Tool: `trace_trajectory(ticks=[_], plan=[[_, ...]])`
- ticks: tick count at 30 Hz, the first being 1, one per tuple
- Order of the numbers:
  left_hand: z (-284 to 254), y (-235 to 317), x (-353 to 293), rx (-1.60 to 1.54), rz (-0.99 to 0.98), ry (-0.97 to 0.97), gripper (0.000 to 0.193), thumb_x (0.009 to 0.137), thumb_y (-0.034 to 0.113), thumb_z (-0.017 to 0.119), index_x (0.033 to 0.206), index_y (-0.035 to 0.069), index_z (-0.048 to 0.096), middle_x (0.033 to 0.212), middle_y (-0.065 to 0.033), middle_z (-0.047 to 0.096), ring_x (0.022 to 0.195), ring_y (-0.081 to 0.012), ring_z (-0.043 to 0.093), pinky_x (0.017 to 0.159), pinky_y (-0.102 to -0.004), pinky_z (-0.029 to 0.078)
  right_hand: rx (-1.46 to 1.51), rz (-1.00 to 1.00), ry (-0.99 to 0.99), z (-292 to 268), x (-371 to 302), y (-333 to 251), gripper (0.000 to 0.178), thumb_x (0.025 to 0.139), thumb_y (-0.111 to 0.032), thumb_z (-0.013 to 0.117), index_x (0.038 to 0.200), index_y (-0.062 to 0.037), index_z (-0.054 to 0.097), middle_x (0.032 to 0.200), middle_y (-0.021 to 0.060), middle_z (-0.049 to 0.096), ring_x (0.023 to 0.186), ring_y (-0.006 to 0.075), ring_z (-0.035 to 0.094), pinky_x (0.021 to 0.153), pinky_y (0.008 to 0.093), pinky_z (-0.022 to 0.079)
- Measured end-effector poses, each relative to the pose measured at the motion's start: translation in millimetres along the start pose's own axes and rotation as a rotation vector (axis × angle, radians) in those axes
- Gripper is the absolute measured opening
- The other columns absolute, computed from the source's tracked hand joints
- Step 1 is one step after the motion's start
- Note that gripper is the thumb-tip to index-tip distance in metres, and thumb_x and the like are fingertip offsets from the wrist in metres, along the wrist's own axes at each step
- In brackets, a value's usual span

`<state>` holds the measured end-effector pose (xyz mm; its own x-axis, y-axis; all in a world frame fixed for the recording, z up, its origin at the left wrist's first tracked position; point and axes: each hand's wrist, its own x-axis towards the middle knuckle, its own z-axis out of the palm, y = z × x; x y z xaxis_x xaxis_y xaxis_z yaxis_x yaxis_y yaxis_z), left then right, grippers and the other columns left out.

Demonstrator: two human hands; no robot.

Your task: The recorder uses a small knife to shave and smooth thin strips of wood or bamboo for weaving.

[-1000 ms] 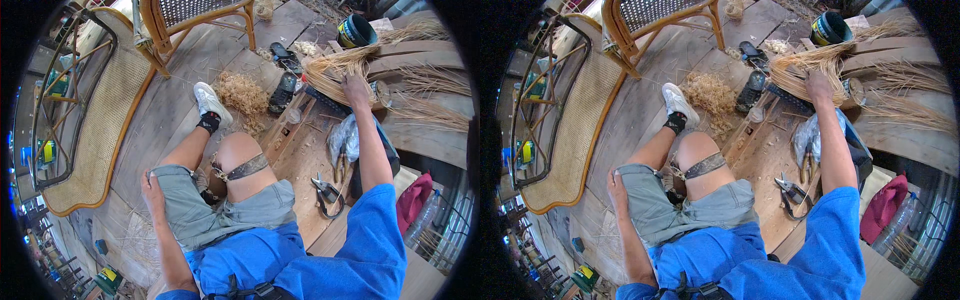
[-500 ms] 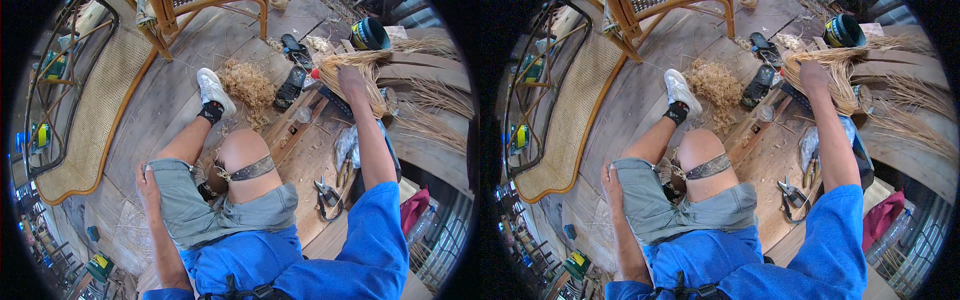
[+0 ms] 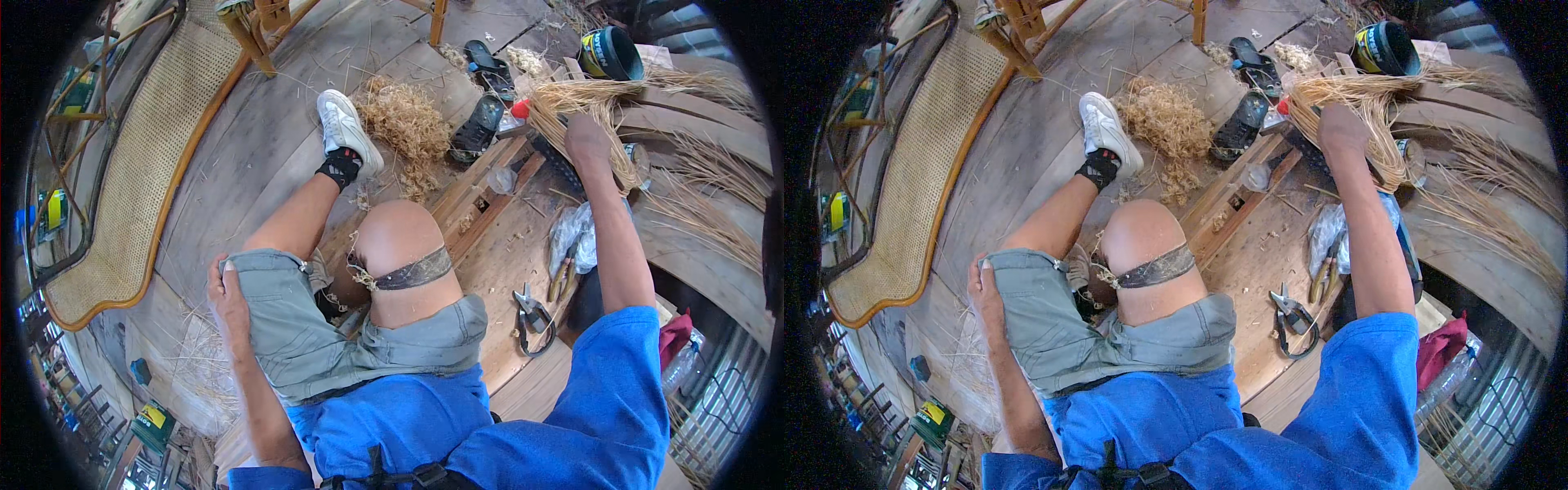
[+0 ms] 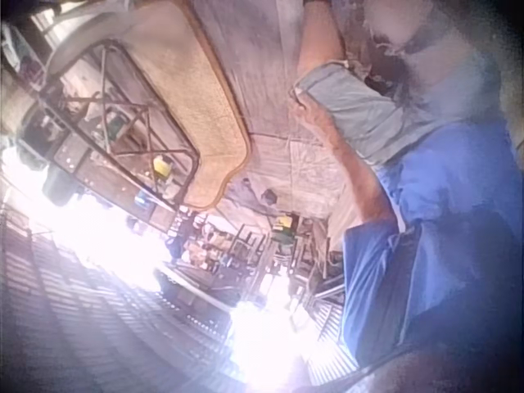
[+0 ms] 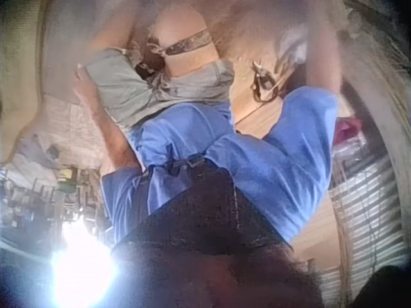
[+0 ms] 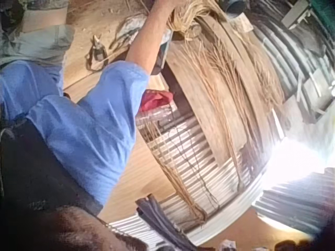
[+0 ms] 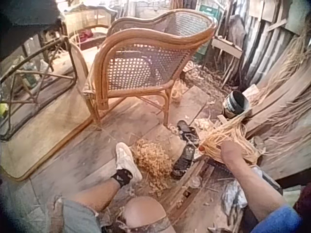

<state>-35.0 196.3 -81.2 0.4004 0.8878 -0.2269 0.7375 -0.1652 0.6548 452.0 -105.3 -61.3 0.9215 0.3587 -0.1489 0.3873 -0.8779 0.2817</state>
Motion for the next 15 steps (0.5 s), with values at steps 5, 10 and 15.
trace_trajectory(ticks=[5, 10, 15], plan=[[-1.4, -2.7, -0.9, 0.027, 0.043, 0.035, 0.035, 0.091, 0.023, 0.042, 0.116, 0.000, 0.051, 0.104, -0.0186, 0.057, 0.095, -0.0269, 0.054, 0.085, -0.0339, 0.040, 0.055, 0.022, -0.039, -7.9, -10.3, 6.0, 0.029, 0.086, -0.015, 0.040, 0.098, -0.0029, 0.064, 0.102, 0.0194, 0.062, 0.096, 0.0346, 0.060, 0.081, 0.0433, 0.048], [0.9, 1.6, -7.5, 0.050, 0.049, 0.044, 0.036, 0.091, 0.023, 0.044, 0.115, -0.003, 0.050, 0.108, -0.0206, 0.056, 0.101, -0.0307, 0.053, 0.089, -0.0368, 0.039, 0.014, -0.012, 0.156, -12.2, -32.7, 13.9, 0.027, 0.086, -0.015, 0.040, 0.095, -0.0060, 0.064, 0.094, 0.0164, 0.063, 0.089, 0.0333, 0.062, 0.077, 0.0429, 0.049], [15.2, 35.0, -35.2, 0.352, 0.472, 0.279, 0.033, 0.090, 0.020, 0.048, 0.113, -0.004, 0.051, 0.110, -0.0210, 0.055, 0.103, -0.0335, 0.053, 0.093, -0.0410, 0.038, 0.242, -0.133, 0.292, -22.5, -101.6, -12.9, 0.017, 0.080, -0.014, 0.049, 0.081, -0.0019, 0.061, 0.080, 0.0145, 0.061, 0.076, 0.0297, 0.062, 0.061, 0.0426, 0.049]])
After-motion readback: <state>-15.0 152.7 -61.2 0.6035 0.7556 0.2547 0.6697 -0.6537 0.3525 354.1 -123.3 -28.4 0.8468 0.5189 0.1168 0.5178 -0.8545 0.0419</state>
